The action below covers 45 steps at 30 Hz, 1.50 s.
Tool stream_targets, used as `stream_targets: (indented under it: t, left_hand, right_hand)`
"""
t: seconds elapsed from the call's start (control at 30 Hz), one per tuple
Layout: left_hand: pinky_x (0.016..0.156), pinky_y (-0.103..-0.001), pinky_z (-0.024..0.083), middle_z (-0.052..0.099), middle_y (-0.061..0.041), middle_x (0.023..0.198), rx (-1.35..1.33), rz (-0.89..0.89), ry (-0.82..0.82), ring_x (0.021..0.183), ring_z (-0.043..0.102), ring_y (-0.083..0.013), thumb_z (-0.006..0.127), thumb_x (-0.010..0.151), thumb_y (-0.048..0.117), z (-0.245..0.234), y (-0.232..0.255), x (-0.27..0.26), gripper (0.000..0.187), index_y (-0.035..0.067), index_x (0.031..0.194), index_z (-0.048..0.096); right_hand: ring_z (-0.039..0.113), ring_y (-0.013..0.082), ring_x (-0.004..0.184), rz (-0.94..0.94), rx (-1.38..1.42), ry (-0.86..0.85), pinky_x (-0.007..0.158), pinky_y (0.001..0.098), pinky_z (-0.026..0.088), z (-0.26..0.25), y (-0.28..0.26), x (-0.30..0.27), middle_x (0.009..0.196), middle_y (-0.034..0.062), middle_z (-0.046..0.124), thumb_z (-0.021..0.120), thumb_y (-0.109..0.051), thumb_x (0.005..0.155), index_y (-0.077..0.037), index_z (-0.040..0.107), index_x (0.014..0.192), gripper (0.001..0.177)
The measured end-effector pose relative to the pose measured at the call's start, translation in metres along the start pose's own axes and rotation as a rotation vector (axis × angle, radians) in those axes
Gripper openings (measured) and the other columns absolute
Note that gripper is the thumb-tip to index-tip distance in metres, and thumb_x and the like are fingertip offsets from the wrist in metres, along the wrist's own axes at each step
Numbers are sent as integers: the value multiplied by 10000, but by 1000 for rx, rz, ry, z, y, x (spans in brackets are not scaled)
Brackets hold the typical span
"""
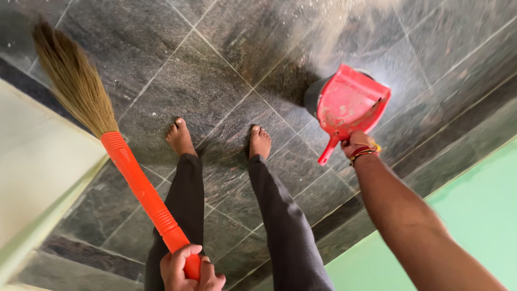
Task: The person sweeps a tiled floor with a broom, gathering dust and debris into a pile. They use a dustpan to collect the swept debris and continue sweeping different areas of the room.
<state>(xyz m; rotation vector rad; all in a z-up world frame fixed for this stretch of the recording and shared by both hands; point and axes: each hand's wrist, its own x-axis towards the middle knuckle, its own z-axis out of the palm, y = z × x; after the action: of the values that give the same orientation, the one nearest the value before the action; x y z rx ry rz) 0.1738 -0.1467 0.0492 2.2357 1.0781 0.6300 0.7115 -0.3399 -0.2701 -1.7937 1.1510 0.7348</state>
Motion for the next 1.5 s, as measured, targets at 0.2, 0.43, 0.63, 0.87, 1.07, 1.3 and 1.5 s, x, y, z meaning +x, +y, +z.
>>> stream_targets:
  t: [0.2, 0.43, 0.63, 0.87, 1.07, 1.3, 1.5]
  left_hand:
    - [491, -286, 511, 482, -166, 1063, -165, -902, 85, 566, 552, -113, 590, 625, -84, 16, 24, -19, 345, 99, 910, 649]
    - [438, -289, 514, 504, -166, 1100, -92, -925, 28, 553, 592, -133, 583, 697, -96, 17, 8, -50, 295, 87, 917, 654]
    - [503, -381, 568, 585, -162, 660, -465, -1137, -119, 471, 617, -216, 682, 740, 1, 14, -114, -162, 188, 21, 927, 683]
    - [734, -423, 557, 642, -171, 739, -816, -2565, -607, 659, 664, -298, 627, 804, 240, 16, -206, -177, 355, -67, 978, 586]
    - [669, -427, 563, 648, -153, 747, -760, -2034, -465, 622, 657, -279, 686, 744, 208, 32, -177, -147, 373, -21, 1022, 589]
    - [578, -433, 582, 651, -170, 772, -571, -1151, -165, 574, 656, -253, 780, 678, -4, 15, -110, -76, 519, 40, 1163, 602]
    - [471, -421, 599, 621, -98, 912, -714, -981, 106, 630, 649, -208, 770, 659, 2, -92, -14, 45, 662, 57, 1266, 511]
  right_hand:
    - [624, 201, 791, 28, 67, 18, 558, 297, 426, -14, 10, 26, 965, 87, 646, 533, 24, 914, -130, 556, 1057, 212]
    - [567, 173, 751, 161, 141, -30, 559, 276, 413, -4, 33, 42, 962, 65, 645, 526, -44, 946, -159, 558, 1078, 178]
    - [561, 183, 751, 237, 120, -24, 582, 302, 431, -12, 55, 57, 957, 58, 646, 513, -107, 951, -207, 601, 1094, 195]
    - [608, 250, 929, 177, -13, -141, 756, 393, 528, -25, 61, 42, 1049, 109, 655, 667, -258, 930, -124, 589, 1198, 310]
    - [697, 293, 1081, -777, -1869, -51, 921, 413, 567, -46, 49, -54, 1152, 165, 712, 780, -283, 822, -54, 602, 1302, 561]
    - [684, 326, 1020, -1651, -2043, -314, 861, 489, 555, 26, 85, -185, 1018, 102, 733, 674, -176, 811, -144, 760, 975, 188]
    - [697, 193, 765, -731, -971, -873, 652, 362, 551, 78, 99, -372, 897, 84, 739, 641, -197, 908, -28, 730, 1083, 259]
